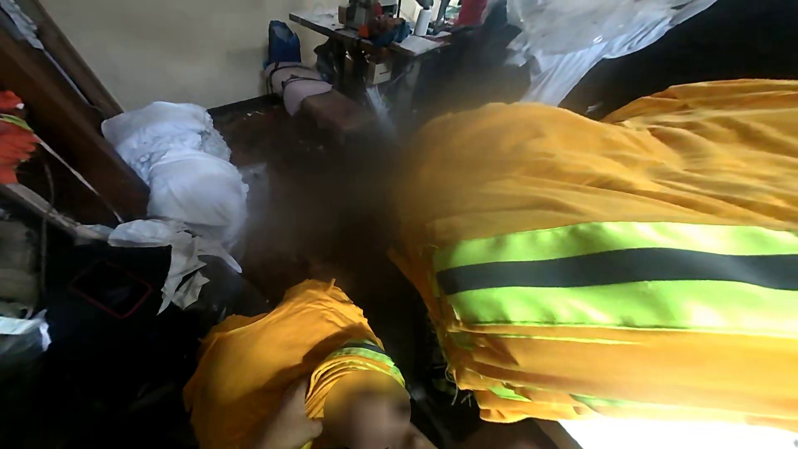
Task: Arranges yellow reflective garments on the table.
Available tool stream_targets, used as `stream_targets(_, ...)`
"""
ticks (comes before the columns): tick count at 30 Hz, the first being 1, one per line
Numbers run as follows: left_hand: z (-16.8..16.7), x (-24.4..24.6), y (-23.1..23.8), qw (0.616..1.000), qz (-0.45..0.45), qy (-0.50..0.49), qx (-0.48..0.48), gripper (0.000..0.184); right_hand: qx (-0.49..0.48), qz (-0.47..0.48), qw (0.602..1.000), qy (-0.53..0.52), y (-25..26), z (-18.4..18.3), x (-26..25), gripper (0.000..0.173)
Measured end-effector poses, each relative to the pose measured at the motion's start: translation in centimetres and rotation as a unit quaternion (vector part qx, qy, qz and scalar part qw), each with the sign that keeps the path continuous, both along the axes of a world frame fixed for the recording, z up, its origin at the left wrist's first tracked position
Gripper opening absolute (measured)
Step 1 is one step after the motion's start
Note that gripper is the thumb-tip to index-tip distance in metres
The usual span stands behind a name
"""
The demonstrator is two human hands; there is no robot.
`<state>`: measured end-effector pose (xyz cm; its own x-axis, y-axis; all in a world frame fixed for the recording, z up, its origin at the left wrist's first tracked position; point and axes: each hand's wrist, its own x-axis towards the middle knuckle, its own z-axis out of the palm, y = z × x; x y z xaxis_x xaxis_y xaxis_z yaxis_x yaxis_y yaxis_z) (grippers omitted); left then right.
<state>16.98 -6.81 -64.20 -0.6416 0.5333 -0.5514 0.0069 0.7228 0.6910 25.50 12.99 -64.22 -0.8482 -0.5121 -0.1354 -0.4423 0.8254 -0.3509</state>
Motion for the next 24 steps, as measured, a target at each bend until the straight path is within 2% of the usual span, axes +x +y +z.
stream_targets(3,-0.8,-0.2,-0.2,1.0,0.001,-0.007,0.019,0.075,0.021,0.007,0.998,-0.052,-0.3,-0.2,-0.2,0.028)
stream_targets(14,0.0,-0.1,-0.3,0.998,0.038,-0.043,0.031,0.078,0.036,-0.004,0.999,-0.022,-0.7,-0.5,-0.7,0.023)
stream_targets(16,0.5,0.3,-0.1,1.0,0.005,-0.007,-0.003,0.082,0.027,-0.029,0.999,0.009,-0.6,-0.3,-0.4,0.023)
stream_targets(18,1.3,1.2,0.7,0.994,-0.054,0.076,-0.056,0.09,0.028,-0.077,0.994,0.067,-0.5,0.0,0.0,0.024)
stream_targets(20,2.0,1.8,1.4,0.986,-0.079,0.112,-0.091,0.089,0.03,-0.096,0.99,0.096,-0.6,0.0,0.1,0.025)
stream_targets(22,2.6,1.3,1.3,0.993,-0.048,0.071,-0.084,0.08,0.019,-0.066,0.994,0.087,-0.4,-0.1,0.0,0.027)
stream_targets(24,1.0,0.4,0.4,0.999,-0.009,0.034,-0.03,0.074,0.013,-0.008,1.0,0.011,0.0,0.0,-0.1,0.033)
